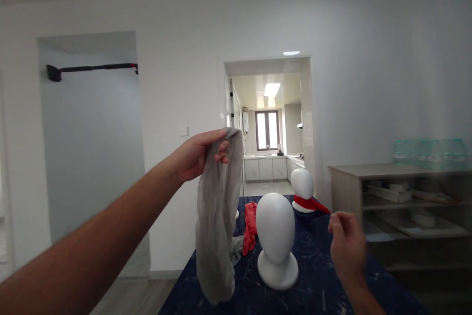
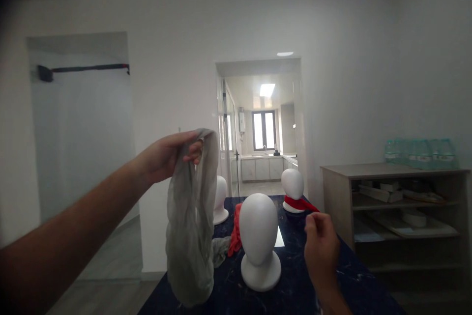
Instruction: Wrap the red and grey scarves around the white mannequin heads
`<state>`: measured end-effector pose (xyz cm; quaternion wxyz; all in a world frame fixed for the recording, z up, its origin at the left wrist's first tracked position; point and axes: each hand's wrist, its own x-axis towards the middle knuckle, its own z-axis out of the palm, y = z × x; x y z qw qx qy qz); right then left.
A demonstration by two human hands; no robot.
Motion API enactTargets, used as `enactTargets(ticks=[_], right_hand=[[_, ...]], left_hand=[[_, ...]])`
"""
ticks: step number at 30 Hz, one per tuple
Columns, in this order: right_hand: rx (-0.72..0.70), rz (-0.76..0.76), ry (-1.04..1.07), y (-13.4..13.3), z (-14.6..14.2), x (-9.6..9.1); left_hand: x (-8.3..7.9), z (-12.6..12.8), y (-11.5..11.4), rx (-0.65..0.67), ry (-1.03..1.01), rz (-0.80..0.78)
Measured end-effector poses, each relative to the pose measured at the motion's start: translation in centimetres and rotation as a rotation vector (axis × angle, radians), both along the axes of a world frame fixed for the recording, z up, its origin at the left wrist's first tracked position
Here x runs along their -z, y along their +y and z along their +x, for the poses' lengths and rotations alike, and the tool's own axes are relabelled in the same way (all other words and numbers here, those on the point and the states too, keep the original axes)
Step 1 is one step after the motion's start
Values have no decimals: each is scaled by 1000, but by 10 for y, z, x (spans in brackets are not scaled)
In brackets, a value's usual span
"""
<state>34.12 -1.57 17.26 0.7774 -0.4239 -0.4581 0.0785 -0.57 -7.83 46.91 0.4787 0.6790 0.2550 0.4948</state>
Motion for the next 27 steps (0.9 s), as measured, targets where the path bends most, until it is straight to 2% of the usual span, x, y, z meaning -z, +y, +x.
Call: enactTargets(ticks=[3, 5, 7, 9, 13, 16, 18, 20, 23, 27], right_hand=[[-491, 90, -230, -51, -55, -58], [-706, 138, -356, -72, -85, -89], [-851, 122, -431, -82, -107, -112], [-951, 14, -451, -83, -123, -127], [-1073, -209, -418, -70, -139, -139], [-1215, -281, -327, -55, -126, -136], [-1305, -325, -235, -44, -103, -134], [-1372, -300, -202, -32, -74, -136], [-1415, -258, -303, -16, -27, -152], [-1339, -375, -400, 3, 26, -186]], left_hand=[[-12, 26, -13, 32, -10, 27], [-15, 47, -21, 41, -15, 64], [-14, 68, -27, 51, -26, 123], [-13, 86, -30, 69, -49, 200], [-18, 107, -32, 87, -100, 293], [-31, 104, -26, 56, -191, 321], [-39, 94, -19, 24, -267, 328], [-45, 82, -10, -6, -343, 327], [-44, 64, 7, -42, -439, 295], [-33, 53, 28, -25, -508, 200]])
